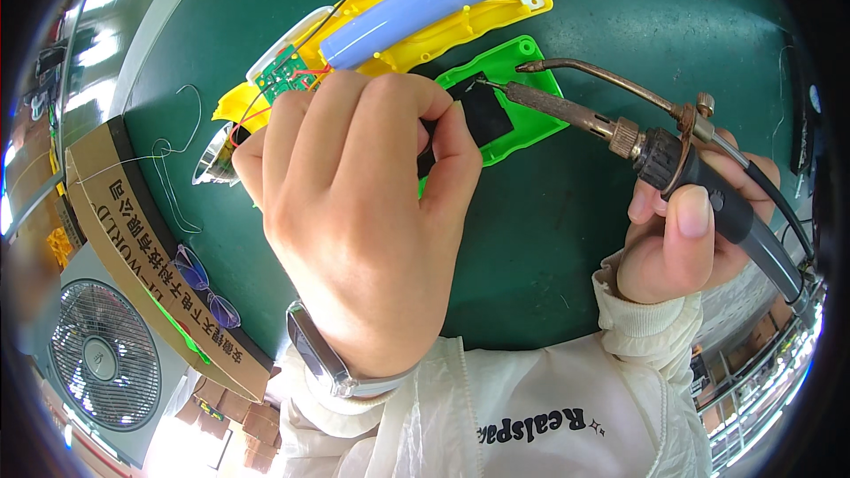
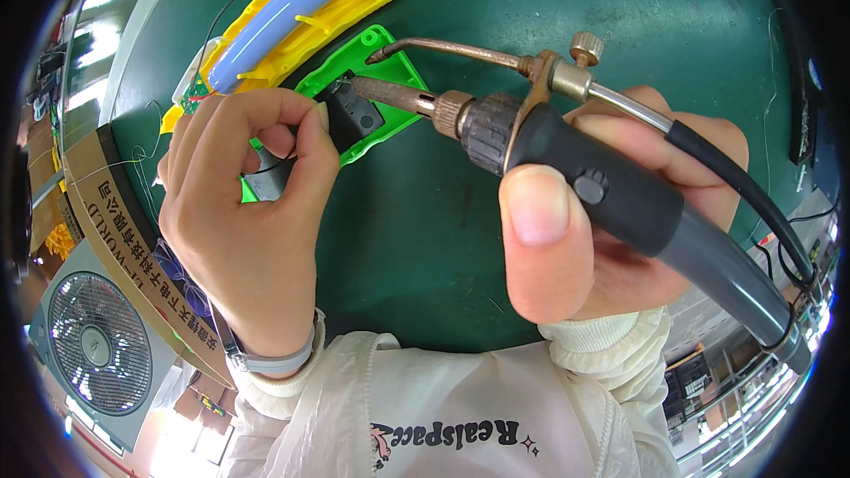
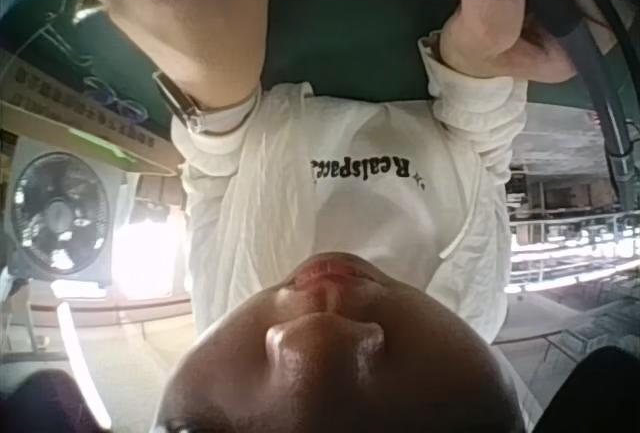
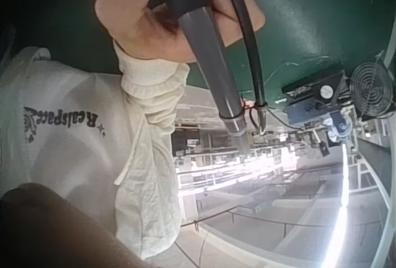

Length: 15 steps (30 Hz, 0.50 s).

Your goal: The recorder uses a soldering iron to connect wires and components inside yellow and green plastic flashlight housings on a factory assembly line.

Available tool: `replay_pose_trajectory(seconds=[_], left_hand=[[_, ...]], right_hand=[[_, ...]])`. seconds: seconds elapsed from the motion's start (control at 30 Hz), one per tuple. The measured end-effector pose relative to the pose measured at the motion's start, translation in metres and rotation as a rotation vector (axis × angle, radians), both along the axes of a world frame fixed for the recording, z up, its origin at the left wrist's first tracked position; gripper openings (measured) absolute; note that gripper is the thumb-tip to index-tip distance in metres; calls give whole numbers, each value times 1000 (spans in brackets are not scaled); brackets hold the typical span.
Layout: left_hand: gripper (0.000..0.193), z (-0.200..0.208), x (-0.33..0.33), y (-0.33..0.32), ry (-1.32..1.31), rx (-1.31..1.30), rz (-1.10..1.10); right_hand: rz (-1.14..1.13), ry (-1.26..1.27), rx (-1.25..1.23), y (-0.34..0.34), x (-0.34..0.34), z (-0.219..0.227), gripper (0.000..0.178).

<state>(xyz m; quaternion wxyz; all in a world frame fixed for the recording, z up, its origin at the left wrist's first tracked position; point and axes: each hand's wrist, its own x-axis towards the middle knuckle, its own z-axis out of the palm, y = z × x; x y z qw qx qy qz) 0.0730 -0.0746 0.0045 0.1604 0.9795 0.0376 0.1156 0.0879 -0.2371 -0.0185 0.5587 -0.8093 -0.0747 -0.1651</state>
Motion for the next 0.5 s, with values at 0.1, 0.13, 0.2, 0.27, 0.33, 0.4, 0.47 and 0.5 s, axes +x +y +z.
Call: replay_pose_trajectory(seconds=[0.1, 0.13, 0.2, 0.27, 0.33, 0.4, 0.47, 0.5], left_hand=[[11, 2, 1, 0, 6, 19, 2], [11, 2, 1, 0, 9, 30, 0], [11, 2, 2, 0, 7, 36, -1], [11, 2, 3, 0, 5, 44, -2], [11, 1, 3, 0, -8, 41, -3], [11, 3, 3, -1, 6, 60, -1], [11, 5, 3, -1, 19, 81, 3], [11, 5, 4, -2, 23, 89, 10]], right_hand=[[-3, 4, -18, 1, 0, 2, 30], [-8, 15, -28, 2, -1, 3, 30], [6, 22, -29, 1, 0, 3, 30], [19, 30, -28, 0, 0, 3, 30], [12, 34, 26, 1, -1, 1, 30], [4, 26, 29, 1, -1, 0, 32], [-1, 17, 34, 4, -1, -1, 33], [-15, -2, 42, 5, -1, -2, 34]])
